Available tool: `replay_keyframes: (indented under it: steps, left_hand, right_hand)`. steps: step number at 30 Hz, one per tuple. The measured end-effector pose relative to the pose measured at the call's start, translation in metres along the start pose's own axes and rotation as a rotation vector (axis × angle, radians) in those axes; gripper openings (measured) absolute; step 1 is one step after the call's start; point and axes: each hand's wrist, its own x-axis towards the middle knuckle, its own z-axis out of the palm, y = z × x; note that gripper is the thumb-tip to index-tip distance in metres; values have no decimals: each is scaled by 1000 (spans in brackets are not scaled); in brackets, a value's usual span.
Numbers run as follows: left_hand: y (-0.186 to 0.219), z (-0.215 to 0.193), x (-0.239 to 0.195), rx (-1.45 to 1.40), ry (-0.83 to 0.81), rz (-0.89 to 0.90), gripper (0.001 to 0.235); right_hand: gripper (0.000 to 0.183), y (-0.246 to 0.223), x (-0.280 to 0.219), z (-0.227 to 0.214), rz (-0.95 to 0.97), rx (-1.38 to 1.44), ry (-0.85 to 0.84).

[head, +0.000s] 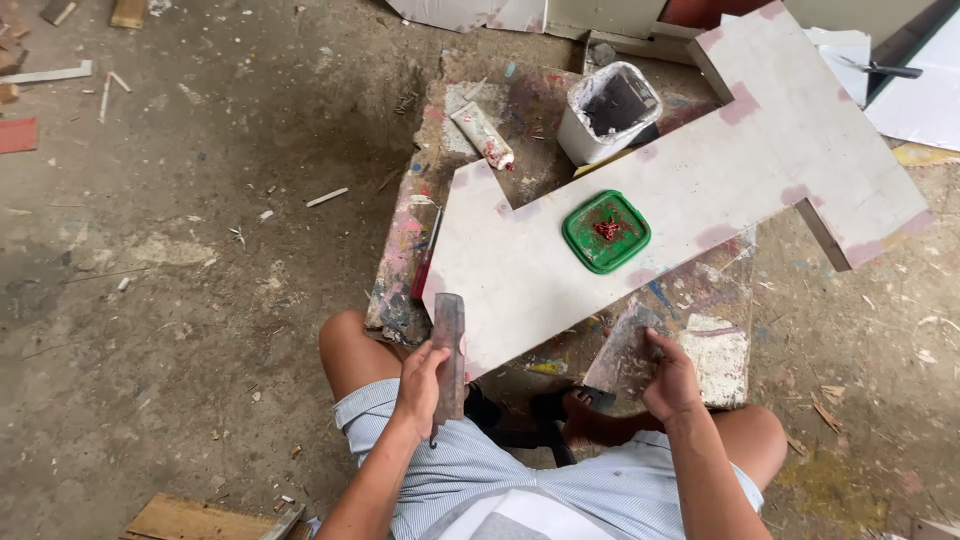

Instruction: The person is finishing the edges of a large white letter 'T' by sanding with sandpaper and scraping with a metal tool to remove imperfections and smooth the surface.

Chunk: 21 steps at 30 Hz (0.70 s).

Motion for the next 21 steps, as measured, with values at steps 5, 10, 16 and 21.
replay_keyframes:
  steps: [5, 10, 16, 21]
  left_hand:
    - [-7, -1, 3, -4, -38, 32, 12]
    - [-16, -1, 7, -4, -53, 18, 12]
    - [-27, 23, 16, 0, -105, -43, 13]
    - [-25, -11, 47, 65, 112, 29, 17]
  right_hand:
    - [31, -16, 7, 25, 12, 11, 10]
    - [34, -26, 26, 22, 14, 32, 7]
    - [32, -43, 31, 3, -2, 80, 72]
    - [35, -49, -11, 21, -26, -164, 106]
